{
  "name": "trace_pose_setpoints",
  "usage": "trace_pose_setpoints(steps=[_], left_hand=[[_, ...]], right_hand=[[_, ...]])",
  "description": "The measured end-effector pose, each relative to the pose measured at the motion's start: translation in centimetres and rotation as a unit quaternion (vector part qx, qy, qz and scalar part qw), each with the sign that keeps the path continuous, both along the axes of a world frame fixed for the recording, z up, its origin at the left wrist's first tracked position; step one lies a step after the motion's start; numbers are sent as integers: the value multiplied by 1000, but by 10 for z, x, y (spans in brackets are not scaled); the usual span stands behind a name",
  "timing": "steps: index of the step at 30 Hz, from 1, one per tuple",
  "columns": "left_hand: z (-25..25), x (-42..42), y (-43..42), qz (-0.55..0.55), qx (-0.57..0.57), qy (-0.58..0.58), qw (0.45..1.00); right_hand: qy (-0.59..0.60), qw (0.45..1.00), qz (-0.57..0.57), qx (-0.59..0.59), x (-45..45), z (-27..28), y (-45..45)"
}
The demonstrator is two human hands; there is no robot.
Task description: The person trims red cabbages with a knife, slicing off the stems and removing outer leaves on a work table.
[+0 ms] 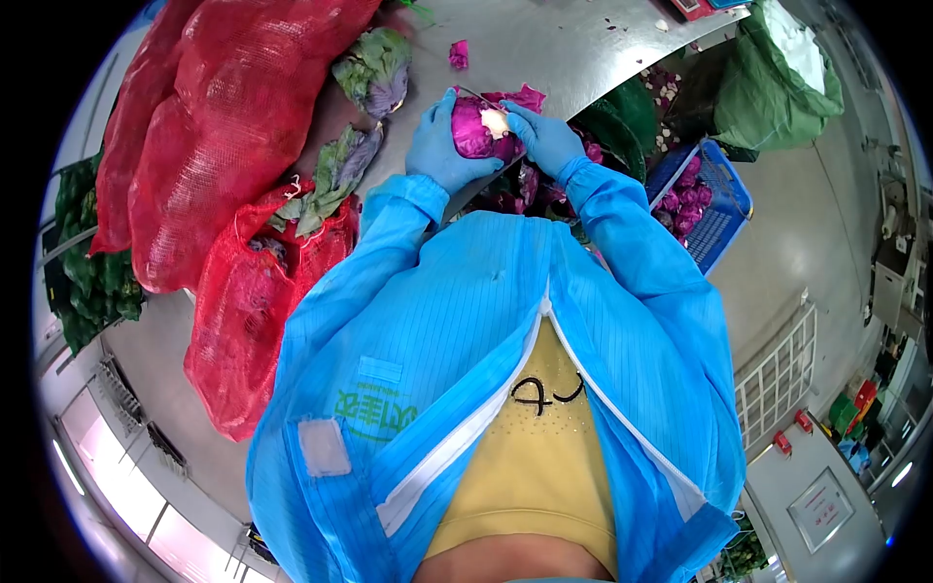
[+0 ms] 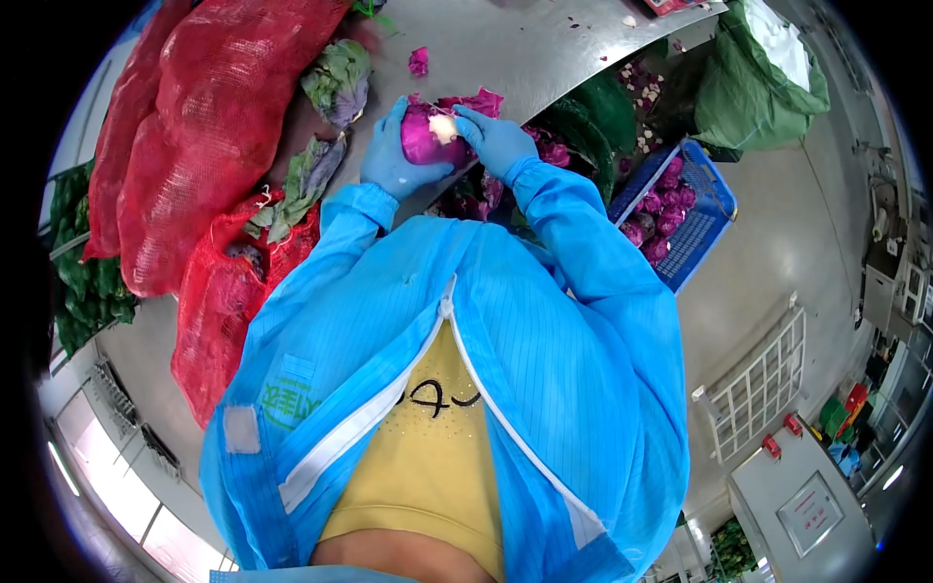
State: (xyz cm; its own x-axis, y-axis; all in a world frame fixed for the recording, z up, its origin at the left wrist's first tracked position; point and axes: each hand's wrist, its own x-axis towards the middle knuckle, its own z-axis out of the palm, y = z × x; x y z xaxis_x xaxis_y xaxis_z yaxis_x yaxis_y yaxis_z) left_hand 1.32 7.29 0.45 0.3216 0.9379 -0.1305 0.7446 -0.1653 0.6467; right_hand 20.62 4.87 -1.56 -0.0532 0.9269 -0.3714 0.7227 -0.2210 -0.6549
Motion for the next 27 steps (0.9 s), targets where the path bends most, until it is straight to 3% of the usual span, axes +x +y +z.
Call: trace_pose_setpoints(steps=[13, 15, 18, 21, 24, 27], left_hand=[[-2, 3, -1, 11, 14, 13, 1000], [-6, 2, -5, 11, 20, 9, 1000], [-16, -4, -19, -52, 137, -19, 989], [-16, -6, -25, -6, 114, -32, 993], [-7, -10, -17, 22, 47, -75, 996], [-15, -14, -19, -22, 80, -61, 995]], right_hand=[[119, 989, -77, 30, -2, -18, 3], [96, 991, -93, 21, 5, -23, 10], [56, 992, -100, 44, 29, -37, 23], [44, 995, -88, 15, 16, -25, 7], [248, 952, -174, -42, 0, -10, 2], [185, 966, -68, 165, -10, -28, -1]])
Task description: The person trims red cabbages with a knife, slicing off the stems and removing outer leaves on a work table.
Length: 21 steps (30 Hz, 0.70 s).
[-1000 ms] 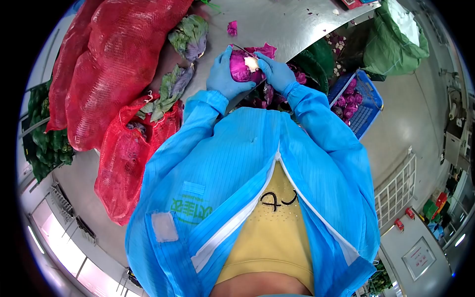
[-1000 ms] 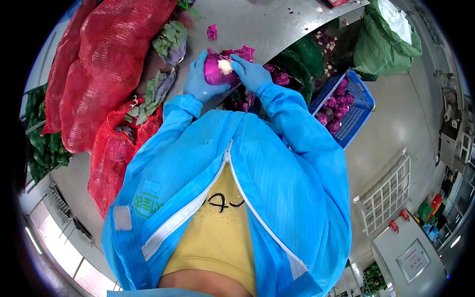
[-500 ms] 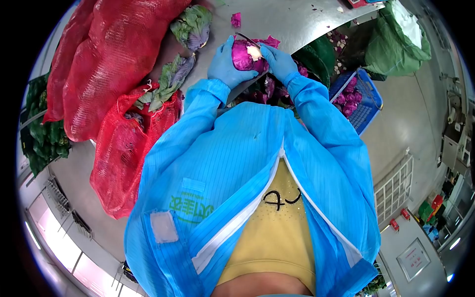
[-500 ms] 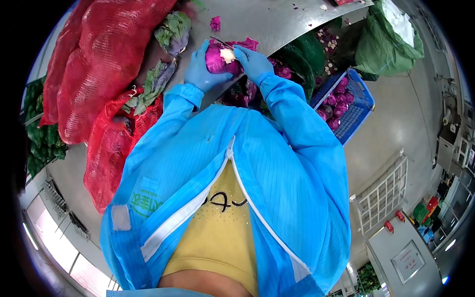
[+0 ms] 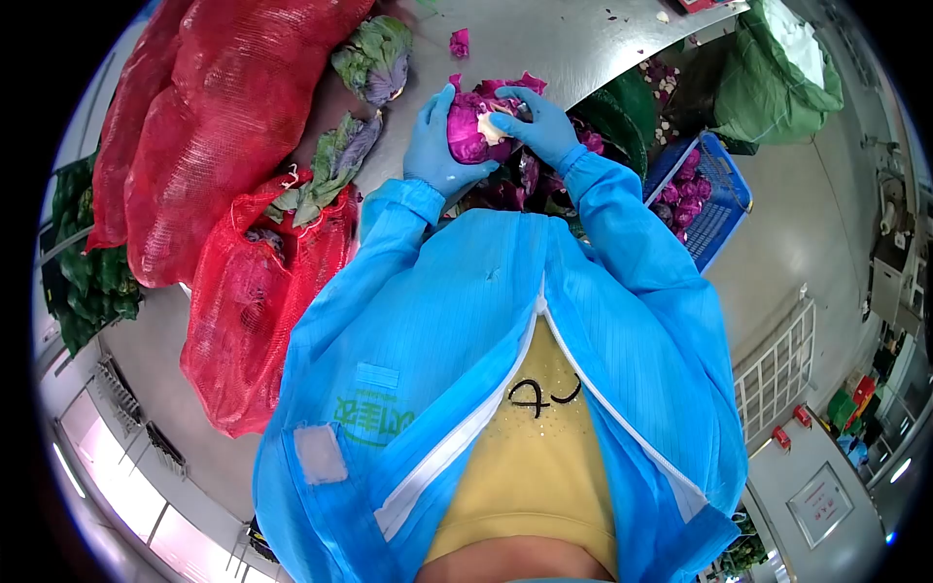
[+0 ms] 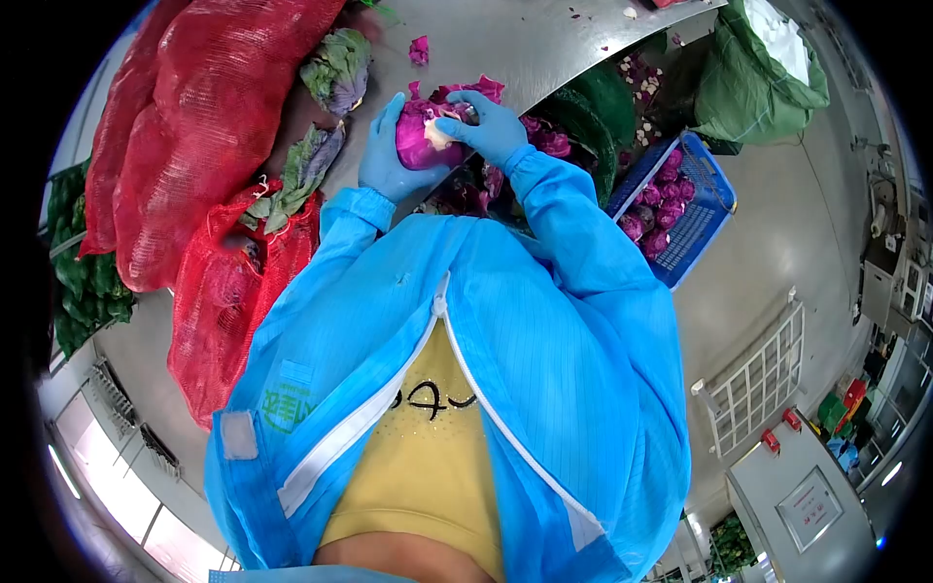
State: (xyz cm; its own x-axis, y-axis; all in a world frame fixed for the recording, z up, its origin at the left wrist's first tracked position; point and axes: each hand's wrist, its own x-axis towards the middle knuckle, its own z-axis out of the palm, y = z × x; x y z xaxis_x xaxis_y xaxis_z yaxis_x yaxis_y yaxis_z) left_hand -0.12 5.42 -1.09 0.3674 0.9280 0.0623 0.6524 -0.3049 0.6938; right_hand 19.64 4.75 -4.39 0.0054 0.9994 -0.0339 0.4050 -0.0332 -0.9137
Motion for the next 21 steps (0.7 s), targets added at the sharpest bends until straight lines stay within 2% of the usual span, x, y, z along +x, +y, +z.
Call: trace_pose_setpoints(steps=[3, 4, 5, 7, 8, 9, 11, 12, 14, 15, 17, 21], left_hand=[[-3, -6, 2, -29, 6, -20, 999], [-3, -6, 2, -30, 6, -20, 999], [-1, -6, 1, -31, 16, -14, 999], [0, -9, -11, -34, 17, -7, 999], [-1, -9, -11, -37, 39, -10, 998], [-1, -7, -8, -37, 61, -15, 997], [-1, -8, -15, -23, 47, -22, 998], [-1, -8, -15, -19, 45, -27, 998], [0, -6, -13, -14, 41, -27, 999], [0, -5, -13, -13, 41, -26, 999], [1, -3, -13, -26, 41, -10, 999], [3, -1, -12, -24, 28, -33, 999]], right_hand=[[21, 999, -35, -35, -3, 1, 13], [-31, 998, -43, -32, 0, 4, 14], [-32, 998, -42, -32, 4, 1, 20], [-161, 962, -172, -136, 16, -14, 25], [-90, 974, -153, -142, 26, -23, 21], [11, 988, -147, -55, 19, -23, 13], [-157, 979, -111, -70, 13, -7, 1], [-157, 979, -110, -69, 11, -5, -4], [43, 982, -46, -177, 8, -2, -10], [43, 982, -45, -177, 4, 15, -14], [-1, 978, 34, -206, 0, 47, -19], [-22, 981, 51, -185, 1, 37, -23]])
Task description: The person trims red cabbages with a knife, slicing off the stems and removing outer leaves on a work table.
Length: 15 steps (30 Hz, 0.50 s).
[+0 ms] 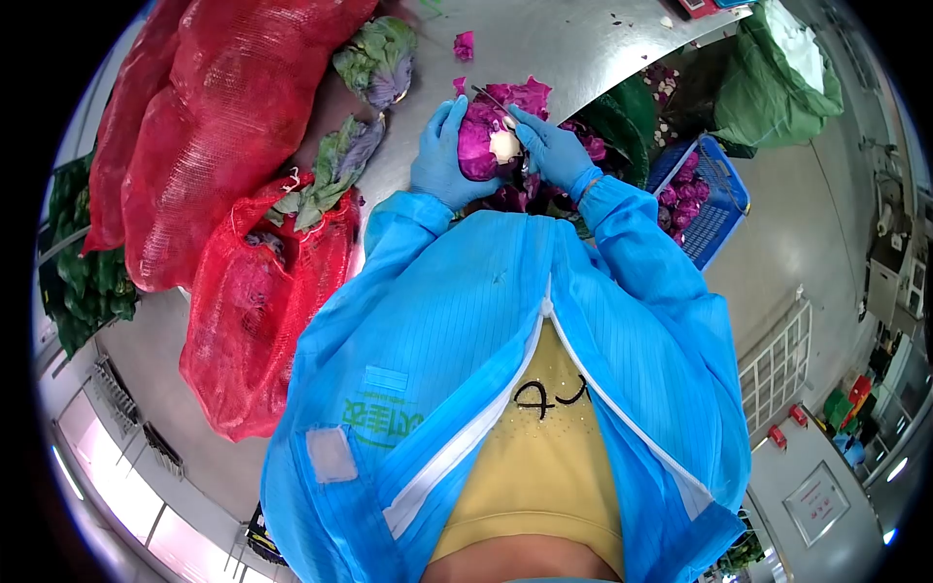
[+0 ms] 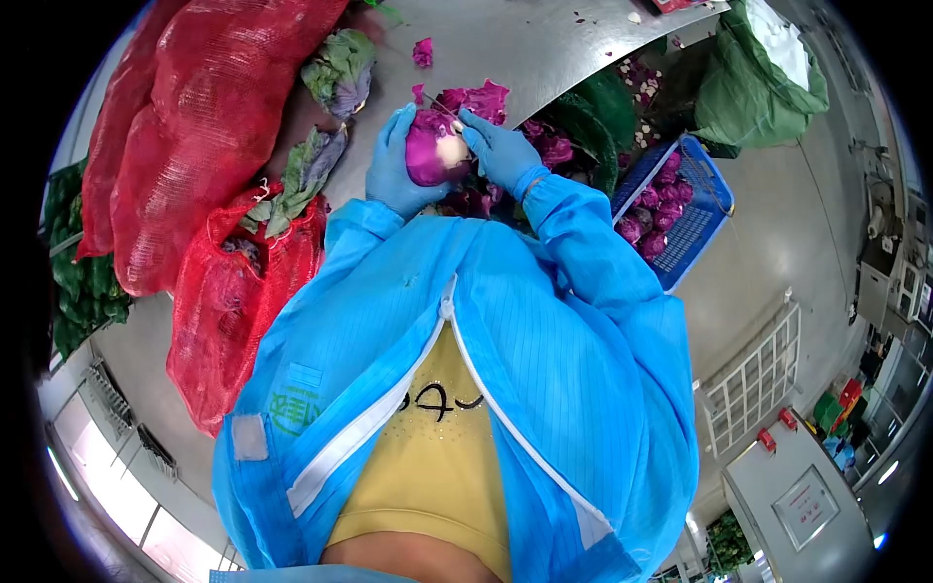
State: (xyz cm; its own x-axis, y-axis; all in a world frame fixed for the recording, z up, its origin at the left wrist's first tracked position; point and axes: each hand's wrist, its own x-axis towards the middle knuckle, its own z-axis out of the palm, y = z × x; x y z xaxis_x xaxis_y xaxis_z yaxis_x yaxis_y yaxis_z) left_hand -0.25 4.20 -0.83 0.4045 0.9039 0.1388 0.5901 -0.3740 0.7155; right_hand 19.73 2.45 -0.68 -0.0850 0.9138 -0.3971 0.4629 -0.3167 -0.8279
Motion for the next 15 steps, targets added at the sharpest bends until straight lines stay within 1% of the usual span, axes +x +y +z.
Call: trace_pose_setpoints(steps=[4, 7, 9, 10, 12, 15], left_hand=[[2, 0, 1, 2, 1, 19, 1000], [3, 1, 1, 0, -8, 18, 1000], [5, 2, 1, 1, -6, 27, 1000], [6, 3, 1, 0, -6, 26, 1000], [9, 6, 0, 4, -11, 47, 999], [10, 8, 1, -6, -2, 65, 998]], right_hand=[[1, 1000, 1, -1, 1, -9, -5], [-26, 999, 19, 30, 2, -8, -4], [-26, 999, 22, -26, 0, 1, -3], [-27, 999, 22, -26, 0, 0, -2], [-72, 997, 35, -18, 2, -4, -1], [-102, 994, 37, 0, 4, -8, 2]])
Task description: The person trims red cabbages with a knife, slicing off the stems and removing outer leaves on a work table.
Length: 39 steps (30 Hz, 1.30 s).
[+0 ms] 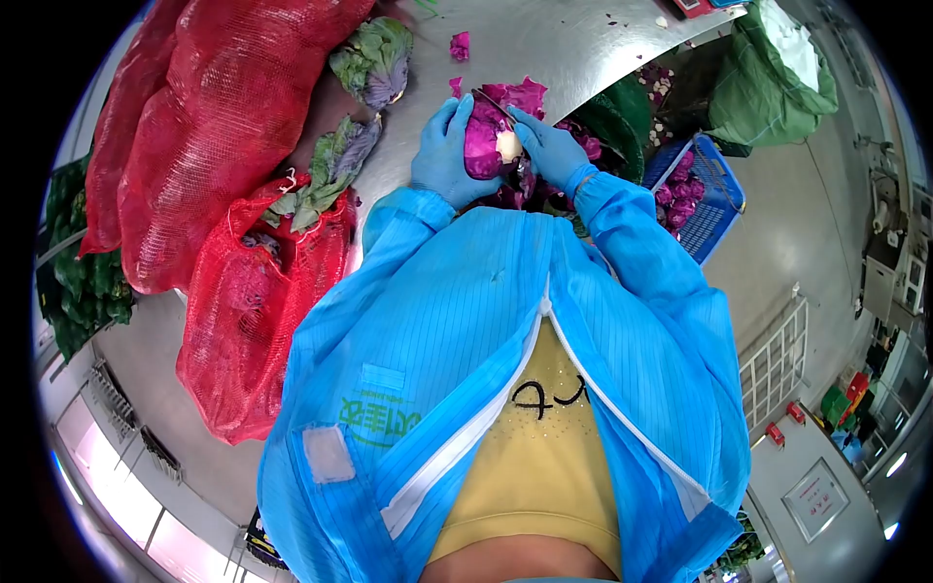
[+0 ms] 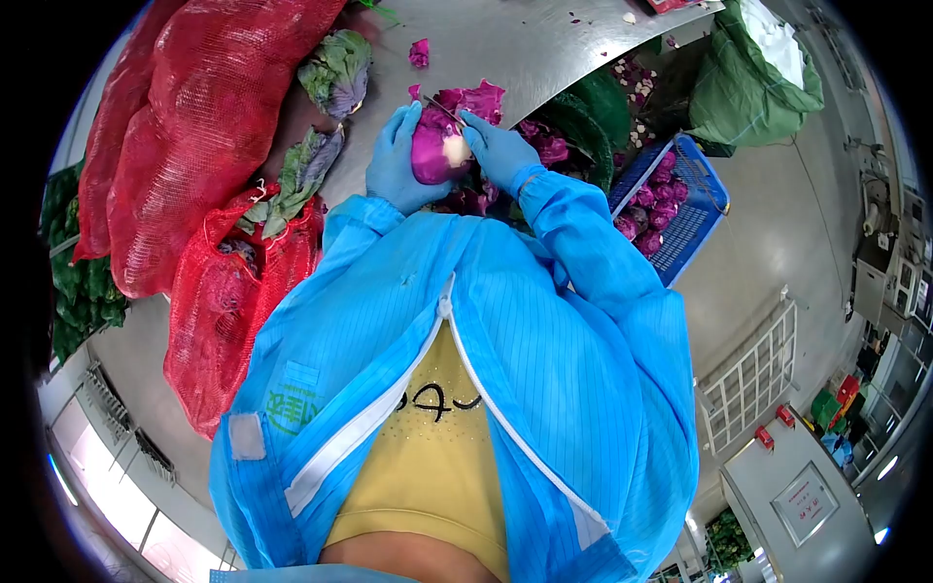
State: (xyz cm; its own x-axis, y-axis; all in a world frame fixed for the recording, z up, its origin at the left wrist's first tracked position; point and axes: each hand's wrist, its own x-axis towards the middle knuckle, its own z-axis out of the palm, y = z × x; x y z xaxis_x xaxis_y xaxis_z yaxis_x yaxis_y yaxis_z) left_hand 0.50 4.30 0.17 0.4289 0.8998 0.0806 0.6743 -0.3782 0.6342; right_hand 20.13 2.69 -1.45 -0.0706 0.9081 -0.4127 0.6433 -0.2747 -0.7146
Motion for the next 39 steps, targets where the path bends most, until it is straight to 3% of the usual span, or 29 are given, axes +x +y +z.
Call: trace_pose_setpoints(steps=[4, 9, 13, 17, 23, 24, 28, 31, 33, 36, 37, 39], left_hand=[[-2, 4, 1, -19, 28, -6, 999], [-2, 2, -2, -27, 45, 9, 999], [-5, -2, -2, -43, 52, -21, 998], [-7, -8, -2, -22, 21, -37, 999], [-17, -27, -2, -66, 29, -69, 995], [-22, -33, -4, -54, 10, -99, 994], [-65, -59, -13, -19, -74, -222, 972], [-76, -65, -22, 15, -114, -279, 953], [-72, -64, -22, 32, -127, -294, 947], [-65, -63, -20, 15, -94, -268, 959], [-65, -64, -19, 13, -103, -259, 960], [-67, -65, -18, 12, -110, -249, 962]], right_hand=[[4, 1000, -7, -27, 3, 2, 5], [-89, 994, 27, 59, 16, -5, 22], [-103, 993, 46, 42, 18, 6, 29], [-59, 997, 16, 36, 9, 7, 39], [-3, 992, -80, 97, -4, -47, 59], [-75, 990, -107, 60, -4, -47, 63], [-111, 983, -134, 51, 5, -44, 52], [10, 973, -189, 131, -1, -41, 31], [23, 976, -169, 135, -7, -35, 29], [172, 981, -75, 53, -22, -27, 34], [172, 981, -75, 53, -24, -32, 38], [197, 980, 29, 22, -27, -43, 49]])
